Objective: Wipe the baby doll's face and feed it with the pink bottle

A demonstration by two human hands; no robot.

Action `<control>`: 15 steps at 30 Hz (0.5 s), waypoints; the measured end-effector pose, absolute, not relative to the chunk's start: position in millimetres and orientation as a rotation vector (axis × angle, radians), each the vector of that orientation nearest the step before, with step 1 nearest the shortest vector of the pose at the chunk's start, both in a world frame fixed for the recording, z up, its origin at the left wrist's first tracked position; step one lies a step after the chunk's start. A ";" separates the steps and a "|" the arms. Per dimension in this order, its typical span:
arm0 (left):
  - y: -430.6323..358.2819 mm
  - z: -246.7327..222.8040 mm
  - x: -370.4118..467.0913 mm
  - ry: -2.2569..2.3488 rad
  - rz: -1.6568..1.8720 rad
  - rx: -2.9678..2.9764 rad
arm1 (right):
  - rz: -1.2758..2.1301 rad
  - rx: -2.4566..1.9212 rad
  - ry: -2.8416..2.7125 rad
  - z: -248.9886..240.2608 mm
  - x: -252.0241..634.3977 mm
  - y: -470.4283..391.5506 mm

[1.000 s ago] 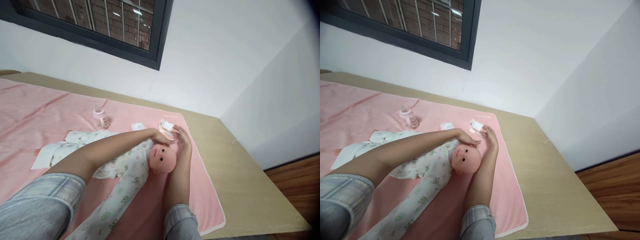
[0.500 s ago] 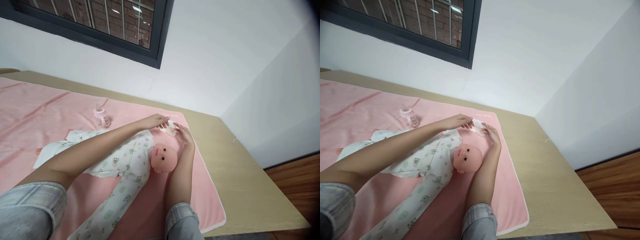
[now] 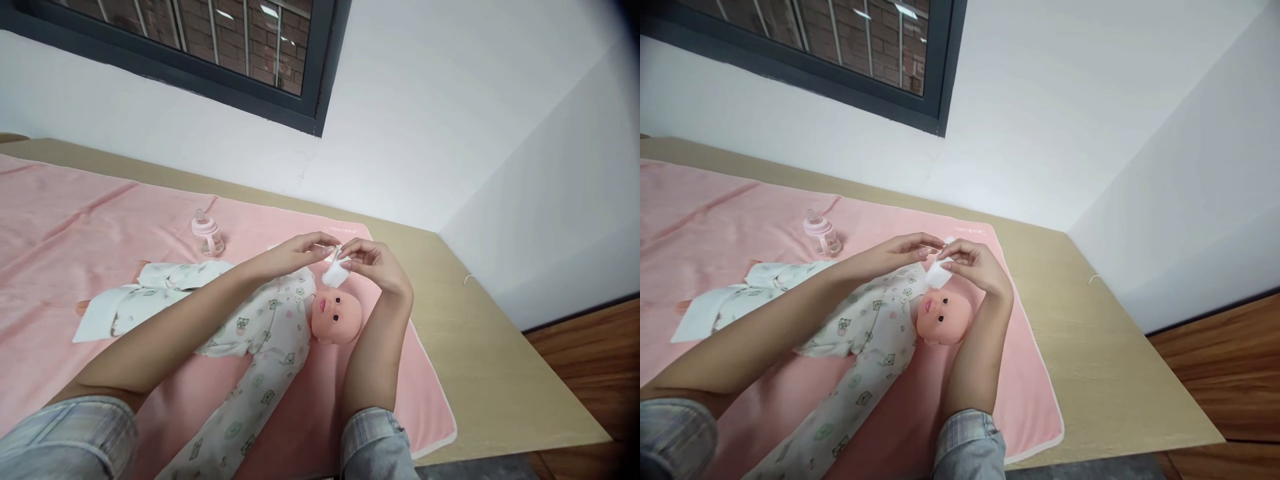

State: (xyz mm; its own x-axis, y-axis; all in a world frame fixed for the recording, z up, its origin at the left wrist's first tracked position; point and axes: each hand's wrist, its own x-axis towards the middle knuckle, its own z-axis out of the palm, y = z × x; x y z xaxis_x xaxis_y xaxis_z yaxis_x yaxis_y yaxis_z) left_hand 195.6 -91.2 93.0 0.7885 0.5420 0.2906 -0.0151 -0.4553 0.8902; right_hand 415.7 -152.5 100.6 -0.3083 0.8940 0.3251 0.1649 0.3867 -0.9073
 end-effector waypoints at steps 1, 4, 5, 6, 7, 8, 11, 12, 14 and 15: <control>-92.9 92.7 191.7 0.375 0.661 1.941 | 0.986 -0.929 -1.785 104.1 409.9 -155.8; -94.3 91.0 180.4 0.346 0.610 1.941 | 0.935 -0.925 -1.937 111.8 395.1 -163.0; -94.0 90.3 176.8 0.344 0.607 1.950 | 0.925 -0.924 -1.969 113.6 391.0 -164.6; -93.5 89.6 173.4 0.344 0.605 1.953 | 0.920 -0.928 -1.991 115.2 387.4 -165.8; -93.1 89.0 170.2 0.345 0.601 1.945 | 0.914 -0.931 -2.005 116.4 384.2 -166.8; -92.7 88.4 167.3 0.347 0.588 1.928 | 0.907 -0.935 -2.014 117.4 381.4 -167.6; -93.1 87.2 159.6 0.392 0.531 1.894 | 0.886 -0.960 -2.035 119.0 375.7 -168.8; -93.7 87.0 157.3 0.421 0.506 1.896 | 0.879 -0.966 -2.040 119.1 374.7 -168.8; -95.0 87.1 153.3 0.486 0.459 1.903 | 0.863 -0.975 -2.048 118.8 373.7 -168.5; -95.6 87.1 151.6 0.513 0.443 1.903 | 0.856 -0.982 -2.048 118.4 373.5 -168.1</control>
State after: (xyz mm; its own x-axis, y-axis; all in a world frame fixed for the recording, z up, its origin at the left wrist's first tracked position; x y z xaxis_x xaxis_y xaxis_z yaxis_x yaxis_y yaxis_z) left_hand 151.6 -95.6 87.1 0.8385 0.5408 0.0671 0.1458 -0.3413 0.9286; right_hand 373.5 -168.1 118.4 -0.4680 0.8303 0.3026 0.3677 0.4943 -0.7877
